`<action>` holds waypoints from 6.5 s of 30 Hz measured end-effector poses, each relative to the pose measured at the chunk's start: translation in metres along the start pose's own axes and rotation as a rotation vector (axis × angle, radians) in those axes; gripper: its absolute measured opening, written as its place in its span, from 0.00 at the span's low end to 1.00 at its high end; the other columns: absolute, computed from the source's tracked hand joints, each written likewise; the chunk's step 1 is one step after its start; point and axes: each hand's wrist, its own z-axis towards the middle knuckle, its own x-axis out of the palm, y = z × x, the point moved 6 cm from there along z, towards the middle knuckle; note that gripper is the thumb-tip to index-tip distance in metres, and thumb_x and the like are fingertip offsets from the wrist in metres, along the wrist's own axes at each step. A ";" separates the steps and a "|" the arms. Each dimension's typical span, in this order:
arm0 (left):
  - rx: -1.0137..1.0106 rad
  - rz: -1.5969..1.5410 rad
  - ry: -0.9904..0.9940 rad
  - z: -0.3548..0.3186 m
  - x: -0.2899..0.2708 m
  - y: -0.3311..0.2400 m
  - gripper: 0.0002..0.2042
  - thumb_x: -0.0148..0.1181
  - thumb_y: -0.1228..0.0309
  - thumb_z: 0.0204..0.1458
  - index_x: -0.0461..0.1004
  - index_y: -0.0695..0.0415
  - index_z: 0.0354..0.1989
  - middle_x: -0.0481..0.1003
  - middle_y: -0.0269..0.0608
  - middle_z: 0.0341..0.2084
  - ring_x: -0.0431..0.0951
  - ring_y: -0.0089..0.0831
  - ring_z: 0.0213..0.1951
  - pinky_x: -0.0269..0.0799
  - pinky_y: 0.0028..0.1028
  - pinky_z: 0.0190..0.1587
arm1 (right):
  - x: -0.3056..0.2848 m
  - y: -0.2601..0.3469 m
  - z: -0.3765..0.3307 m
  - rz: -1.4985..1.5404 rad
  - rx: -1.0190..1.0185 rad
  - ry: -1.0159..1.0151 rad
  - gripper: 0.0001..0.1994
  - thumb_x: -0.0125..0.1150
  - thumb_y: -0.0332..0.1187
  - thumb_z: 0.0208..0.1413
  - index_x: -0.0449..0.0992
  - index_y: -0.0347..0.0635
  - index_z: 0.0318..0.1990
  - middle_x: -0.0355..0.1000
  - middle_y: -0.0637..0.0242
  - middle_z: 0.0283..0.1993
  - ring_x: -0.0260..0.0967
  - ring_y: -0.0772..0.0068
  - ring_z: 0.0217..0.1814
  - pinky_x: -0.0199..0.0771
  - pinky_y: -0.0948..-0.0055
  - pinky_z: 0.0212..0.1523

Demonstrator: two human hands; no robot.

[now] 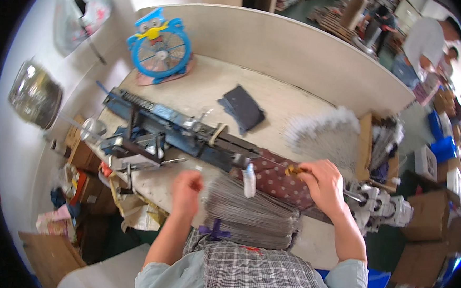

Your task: The recorder is assembling or processing small hygiene or medical-related product components using a specialized workstation.

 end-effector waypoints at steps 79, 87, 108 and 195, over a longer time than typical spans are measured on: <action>-0.137 -0.322 0.178 -0.038 0.177 0.049 0.04 0.52 0.72 0.55 0.70 0.57 0.36 0.74 0.34 0.34 0.74 0.23 0.37 0.69 0.26 0.43 | 0.036 0.014 0.010 -0.041 -0.158 -0.109 0.13 0.66 0.32 0.38 0.79 0.50 0.36 0.71 0.72 0.38 0.66 0.67 0.44 0.66 0.66 0.40; -0.219 -0.422 0.149 -0.034 0.176 0.050 0.10 0.45 0.66 0.58 0.68 0.58 0.40 0.74 0.36 0.34 0.74 0.26 0.39 0.68 0.27 0.45 | 0.031 0.017 0.013 -0.010 -0.149 -0.140 0.15 0.66 0.32 0.39 0.78 0.47 0.38 0.72 0.70 0.39 0.66 0.65 0.45 0.66 0.65 0.41; -0.149 -0.373 0.142 -0.036 0.178 0.050 0.04 0.50 0.71 0.56 0.69 0.58 0.36 0.73 0.33 0.33 0.73 0.22 0.37 0.69 0.24 0.42 | 0.039 0.019 0.003 -0.087 -0.091 -0.199 0.11 0.66 0.34 0.41 0.79 0.50 0.36 0.72 0.73 0.39 0.65 0.68 0.46 0.64 0.66 0.41; -0.261 0.048 0.305 -0.050 0.166 0.060 0.26 0.45 0.52 0.58 0.57 0.58 0.58 0.63 0.45 0.56 0.69 0.34 0.50 0.62 0.32 0.52 | 0.000 0.012 -0.034 -0.050 -0.047 -0.229 0.12 0.60 0.33 0.47 0.75 0.41 0.41 0.72 0.68 0.33 0.66 0.66 0.43 0.65 0.67 0.42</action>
